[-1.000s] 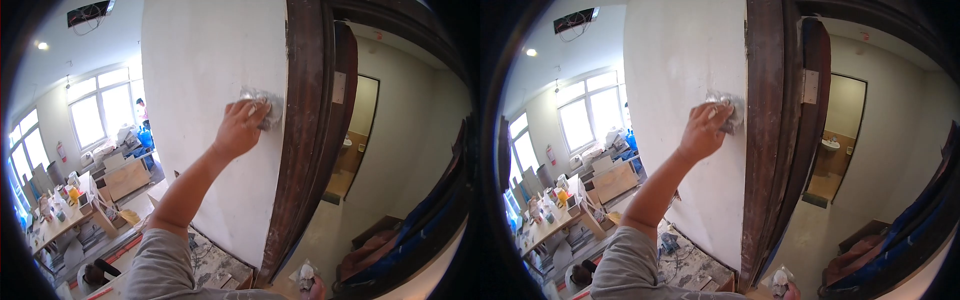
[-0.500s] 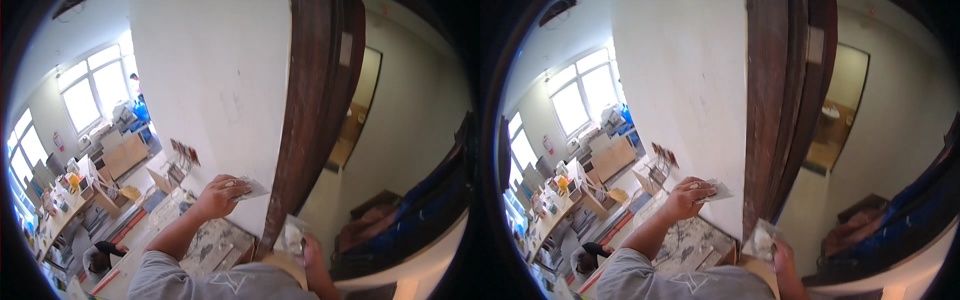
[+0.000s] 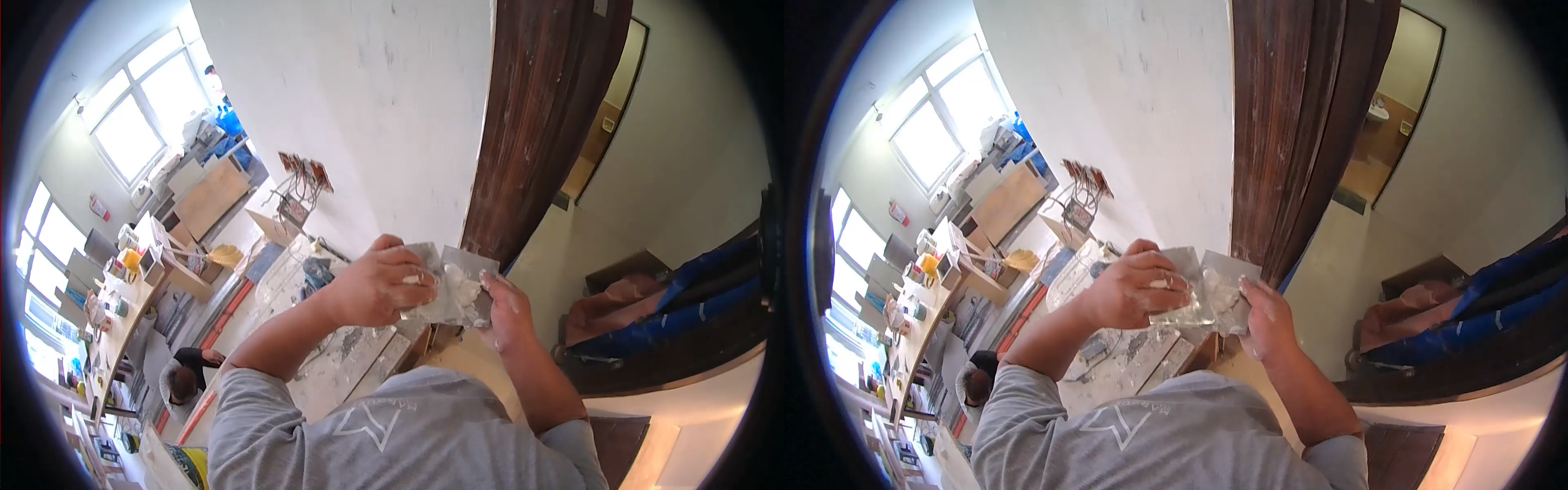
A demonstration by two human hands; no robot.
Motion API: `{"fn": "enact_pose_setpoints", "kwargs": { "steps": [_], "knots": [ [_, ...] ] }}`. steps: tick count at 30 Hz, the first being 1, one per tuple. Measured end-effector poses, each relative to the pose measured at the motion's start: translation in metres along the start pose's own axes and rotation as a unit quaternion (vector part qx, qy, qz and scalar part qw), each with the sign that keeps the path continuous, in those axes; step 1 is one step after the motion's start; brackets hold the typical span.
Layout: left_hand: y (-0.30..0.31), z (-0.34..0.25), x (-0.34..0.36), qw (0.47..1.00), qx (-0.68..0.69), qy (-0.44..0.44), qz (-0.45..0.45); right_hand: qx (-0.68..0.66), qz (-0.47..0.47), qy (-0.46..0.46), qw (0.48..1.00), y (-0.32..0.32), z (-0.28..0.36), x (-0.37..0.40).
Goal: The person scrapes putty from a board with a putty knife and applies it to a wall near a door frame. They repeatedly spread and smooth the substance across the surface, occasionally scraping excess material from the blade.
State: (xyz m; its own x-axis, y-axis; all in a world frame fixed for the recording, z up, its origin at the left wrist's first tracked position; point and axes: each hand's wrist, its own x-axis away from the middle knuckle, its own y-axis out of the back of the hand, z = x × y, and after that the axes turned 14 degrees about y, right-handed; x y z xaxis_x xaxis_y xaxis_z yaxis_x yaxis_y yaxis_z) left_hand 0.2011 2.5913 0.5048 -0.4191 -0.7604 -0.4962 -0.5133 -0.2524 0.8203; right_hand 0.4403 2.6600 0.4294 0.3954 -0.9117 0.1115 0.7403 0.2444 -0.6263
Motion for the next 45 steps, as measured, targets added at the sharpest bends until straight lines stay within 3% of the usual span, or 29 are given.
{"fn": "enact_pose_setpoints", "kwargs": {
  "steps": [5,8,10,14,21,29,45],
  "knots": [
    [0.012,0.020,-0.002,0.998,0.011,0.011,0.063,-0.065,-0.022,0.074,0.995,0.005,0.005,-0.001],
    [0.049,0.046,-0.020,0.994,0.017,0.076,-0.081,-0.108,-0.010,0.077,0.991,0.032,0.016,0.001],
    [0.104,0.032,-0.060,0.969,-0.039,0.188,-0.154,-0.082,-0.016,0.081,0.993,0.054,0.009,0.003],
    [0.191,0.028,-0.147,0.916,-0.217,0.053,-0.333,-0.085,-0.036,0.037,0.995,0.073,-0.004,0.019],
    [0.257,0.005,-0.240,0.836,-0.353,-0.002,-0.421,-0.103,-0.050,0.039,0.993,0.140,-0.038,0.033],
    [0.210,0.030,-0.256,0.831,-0.336,-0.046,-0.441,-0.107,-0.158,0.039,0.981,0.143,-0.039,0.045],
    [0.018,0.086,-0.134,0.895,-0.280,0.031,-0.346,-0.102,-0.161,0.032,0.981,0.143,-0.038,0.048]
  ]
}}
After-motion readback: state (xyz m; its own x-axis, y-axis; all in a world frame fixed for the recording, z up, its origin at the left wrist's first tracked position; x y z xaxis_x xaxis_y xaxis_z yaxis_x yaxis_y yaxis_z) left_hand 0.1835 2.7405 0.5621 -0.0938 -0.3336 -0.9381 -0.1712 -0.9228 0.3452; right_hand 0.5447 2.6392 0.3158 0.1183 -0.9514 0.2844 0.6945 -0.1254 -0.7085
